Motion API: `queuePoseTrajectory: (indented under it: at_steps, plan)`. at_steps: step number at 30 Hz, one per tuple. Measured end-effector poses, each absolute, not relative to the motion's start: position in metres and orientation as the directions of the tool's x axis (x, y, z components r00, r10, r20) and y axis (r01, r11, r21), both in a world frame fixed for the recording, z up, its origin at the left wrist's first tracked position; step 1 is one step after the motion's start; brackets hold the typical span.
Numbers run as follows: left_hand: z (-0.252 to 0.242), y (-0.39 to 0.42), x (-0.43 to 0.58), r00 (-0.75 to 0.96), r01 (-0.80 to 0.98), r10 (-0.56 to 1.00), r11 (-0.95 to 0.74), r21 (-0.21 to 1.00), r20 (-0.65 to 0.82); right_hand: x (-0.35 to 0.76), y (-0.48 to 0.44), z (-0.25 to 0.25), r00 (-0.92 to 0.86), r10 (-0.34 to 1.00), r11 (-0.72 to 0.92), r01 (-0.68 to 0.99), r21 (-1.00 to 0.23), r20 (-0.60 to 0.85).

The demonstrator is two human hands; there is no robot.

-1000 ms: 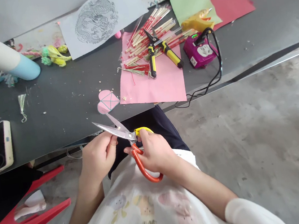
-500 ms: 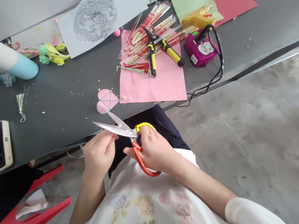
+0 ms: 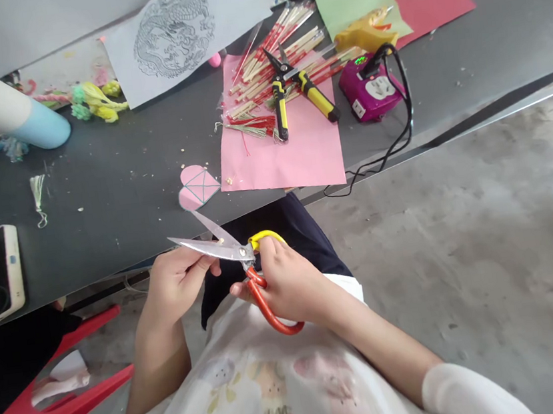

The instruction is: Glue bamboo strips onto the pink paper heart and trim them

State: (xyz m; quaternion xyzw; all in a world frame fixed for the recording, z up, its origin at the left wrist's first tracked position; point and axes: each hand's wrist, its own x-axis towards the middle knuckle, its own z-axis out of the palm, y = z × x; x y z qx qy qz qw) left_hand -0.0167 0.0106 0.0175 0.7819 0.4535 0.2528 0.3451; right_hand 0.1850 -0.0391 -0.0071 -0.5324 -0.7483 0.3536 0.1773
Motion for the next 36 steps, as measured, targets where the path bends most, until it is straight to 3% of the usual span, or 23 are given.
queuePoseTrajectory:
  at_steps: [4, 8, 12, 14, 17, 19, 22, 28, 36]
  plan:
    - [0.017, 0.012, -0.017, 0.462, 0.533, 0.885, -0.324, 0.782, 0.051, 0.185, -0.039, -0.006, -0.357, 0.923, 0.147, 0.668, -0.73, -0.141]
    - [0.016, 0.011, -0.019, 0.445, 0.562, 0.895, -0.305, 0.769, 0.03, 0.182, -0.037, -0.003, -0.273, 0.935, 0.011, 0.658, -0.753, -0.225]
    - [0.015, 0.006, -0.016, 0.42, 0.594, 0.904, -0.339, 0.729, 0.079, 0.18, -0.034, -0.002, -0.21, 0.945, -0.053, 0.658, -0.751, -0.251]
    - [0.011, 0.002, -0.012, 0.413, 0.653, 0.895, -0.419, 0.631, 0.167, 0.18, -0.033, -0.002, -0.196, 0.946, -0.065, 0.667, -0.742, -0.258]
    - [0.0, -0.004, -0.005, 0.402, 0.764, 0.837, -0.53, 0.369, 0.371, 0.18, -0.032, -0.001, -0.172, 0.943, -0.093, 0.69, -0.718, -0.286]
    - [-0.009, -0.006, -0.003, 0.375, 0.788, 0.79, -0.547, 0.282, 0.485, 0.18, -0.031, 0.0, -0.16, 0.939, -0.11, 0.7, -0.706, -0.305]
    - [-0.018, -0.006, -0.002, 0.343, 0.775, 0.753, -0.565, 0.283, 0.562, 0.181, -0.031, 0.0, -0.177, 0.928, -0.117, 0.696, -0.709, -0.327]
    - [-0.018, -0.004, -0.003, 0.401, 0.766, 0.725, -0.6, 0.229, 0.56, 0.184, -0.034, -0.005, -0.276, 0.905, -0.047, 0.69, -0.722, -0.323]
    - [-0.013, -0.005, -0.004, 0.419, 0.73, 0.727, -0.626, 0.276, 0.544, 0.186, -0.038, -0.011, -0.324, 0.934, 0.119, 0.682, -0.721, -0.153]
